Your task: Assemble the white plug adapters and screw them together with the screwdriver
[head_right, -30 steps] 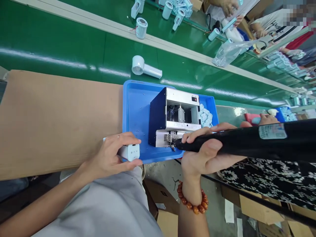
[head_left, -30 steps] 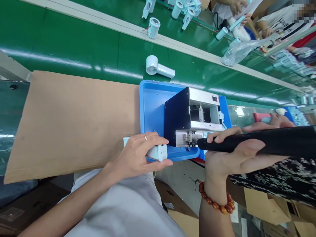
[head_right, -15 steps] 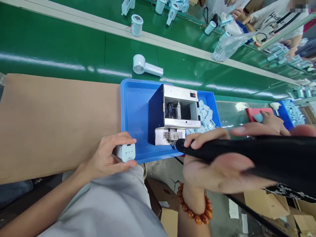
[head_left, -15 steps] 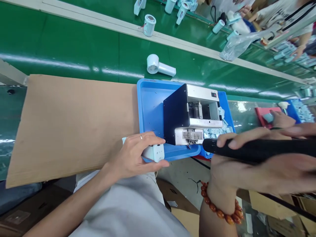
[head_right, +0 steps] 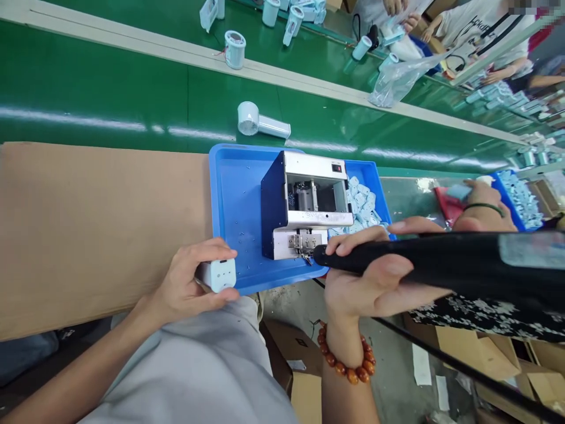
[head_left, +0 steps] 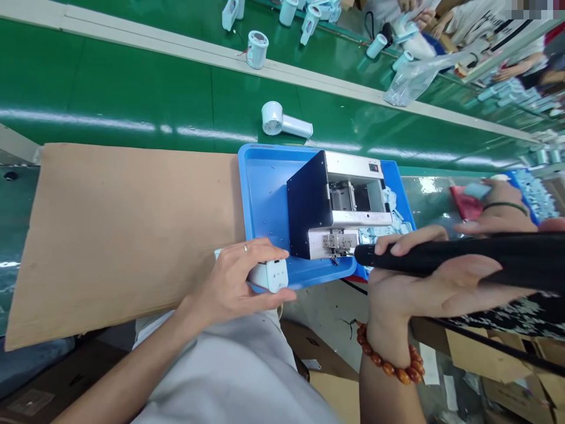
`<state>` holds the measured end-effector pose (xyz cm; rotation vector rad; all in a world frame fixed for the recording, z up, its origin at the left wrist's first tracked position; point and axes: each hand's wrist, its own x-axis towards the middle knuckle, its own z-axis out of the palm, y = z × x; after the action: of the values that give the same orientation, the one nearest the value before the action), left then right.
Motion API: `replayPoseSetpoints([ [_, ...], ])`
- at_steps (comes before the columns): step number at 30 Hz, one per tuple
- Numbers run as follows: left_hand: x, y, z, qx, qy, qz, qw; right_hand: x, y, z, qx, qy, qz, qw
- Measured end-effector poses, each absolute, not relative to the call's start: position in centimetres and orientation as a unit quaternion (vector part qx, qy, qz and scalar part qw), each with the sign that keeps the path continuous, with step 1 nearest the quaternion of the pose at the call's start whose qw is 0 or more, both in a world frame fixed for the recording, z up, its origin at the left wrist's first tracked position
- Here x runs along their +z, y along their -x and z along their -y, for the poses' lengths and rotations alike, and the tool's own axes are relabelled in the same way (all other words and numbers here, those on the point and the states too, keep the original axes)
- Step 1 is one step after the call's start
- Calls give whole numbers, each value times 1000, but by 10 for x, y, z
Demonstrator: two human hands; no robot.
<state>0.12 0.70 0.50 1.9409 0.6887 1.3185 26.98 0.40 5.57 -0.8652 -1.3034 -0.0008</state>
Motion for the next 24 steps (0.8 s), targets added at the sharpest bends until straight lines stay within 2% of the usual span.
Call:
replayPoseSetpoints([
  [5,5,-2,-7,508,-748,-270,332,59,-268,-6,63,360,619,696],
  [10,4,-2,-6,502,-741,-274,352,59,-269,-7,22,335,613,715],
  [15,1,-3,-5,509,-733,-279,355,50,-266,-9,66,351,616,702],
  [21,1,-3,-5,507,-732,-275,362,52,-270,-5,-6,377,570,730],
  [24,1,-3,-5,513,-733,-272,355,52,-270,-9,33,355,606,711],
])
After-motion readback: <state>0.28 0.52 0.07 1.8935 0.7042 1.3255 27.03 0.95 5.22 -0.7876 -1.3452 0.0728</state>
